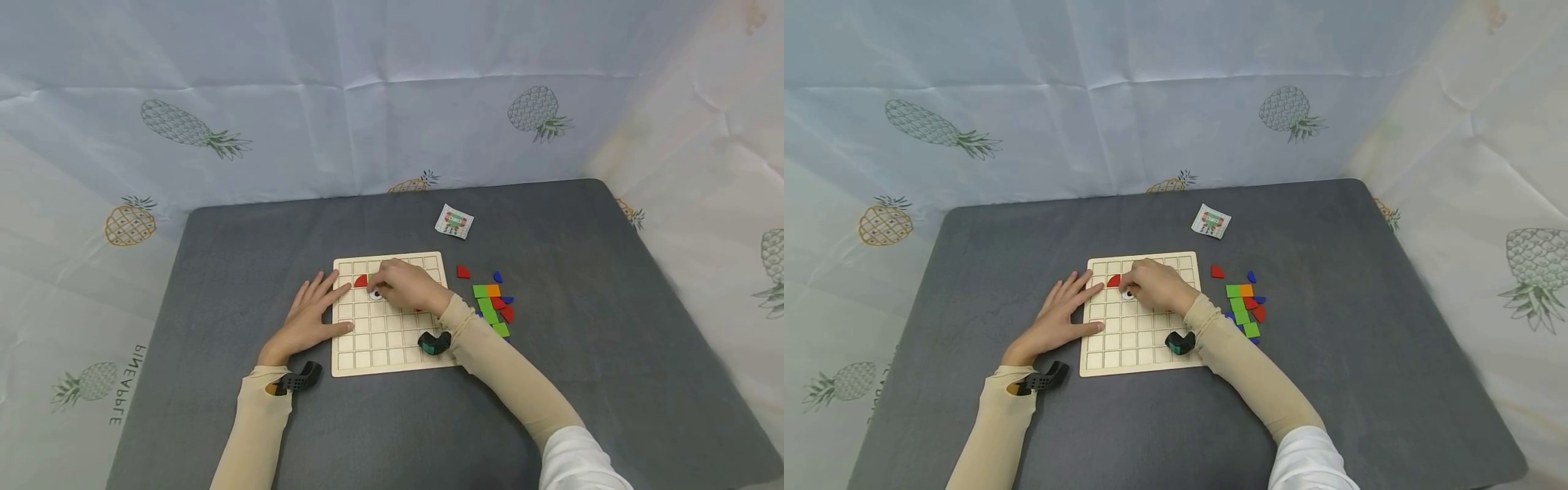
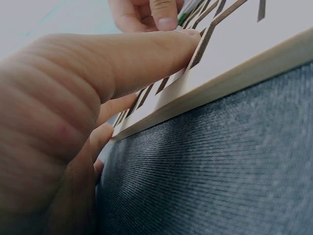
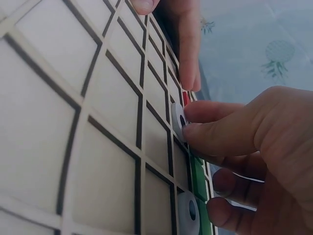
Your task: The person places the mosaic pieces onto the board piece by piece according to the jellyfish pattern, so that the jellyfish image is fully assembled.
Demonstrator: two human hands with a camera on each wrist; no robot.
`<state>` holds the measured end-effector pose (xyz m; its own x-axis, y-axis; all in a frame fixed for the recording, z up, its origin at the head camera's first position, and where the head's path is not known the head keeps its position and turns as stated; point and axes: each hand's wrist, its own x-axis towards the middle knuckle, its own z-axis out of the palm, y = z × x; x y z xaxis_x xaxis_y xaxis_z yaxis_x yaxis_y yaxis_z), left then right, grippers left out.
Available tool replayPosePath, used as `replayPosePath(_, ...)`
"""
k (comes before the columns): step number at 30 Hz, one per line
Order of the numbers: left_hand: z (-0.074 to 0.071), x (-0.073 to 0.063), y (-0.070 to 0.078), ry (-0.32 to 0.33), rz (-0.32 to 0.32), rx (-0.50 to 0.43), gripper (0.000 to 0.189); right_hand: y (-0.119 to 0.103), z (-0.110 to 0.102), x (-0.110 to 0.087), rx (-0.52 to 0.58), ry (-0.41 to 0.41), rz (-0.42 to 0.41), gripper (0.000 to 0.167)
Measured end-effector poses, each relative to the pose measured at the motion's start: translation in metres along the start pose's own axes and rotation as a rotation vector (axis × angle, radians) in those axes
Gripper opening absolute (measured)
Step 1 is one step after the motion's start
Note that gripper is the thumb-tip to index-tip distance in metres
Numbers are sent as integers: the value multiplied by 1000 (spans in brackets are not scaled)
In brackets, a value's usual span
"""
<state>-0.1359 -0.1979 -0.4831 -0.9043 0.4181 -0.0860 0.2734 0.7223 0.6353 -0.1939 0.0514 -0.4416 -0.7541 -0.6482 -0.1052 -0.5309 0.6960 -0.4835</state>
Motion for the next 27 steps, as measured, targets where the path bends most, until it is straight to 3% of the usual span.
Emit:
replayPosePath(7,1,1,1,4,-4,-10,82,10,-9,-9,136,20,-8,24)
replayPosePath(15,1,0,2,-2,-24,2,83,27,-32,-29,251,99,-30,24)
replayPosePath(27,0,0,2,0,-11,-5,82,50,-66,-60,301,177,76,28)
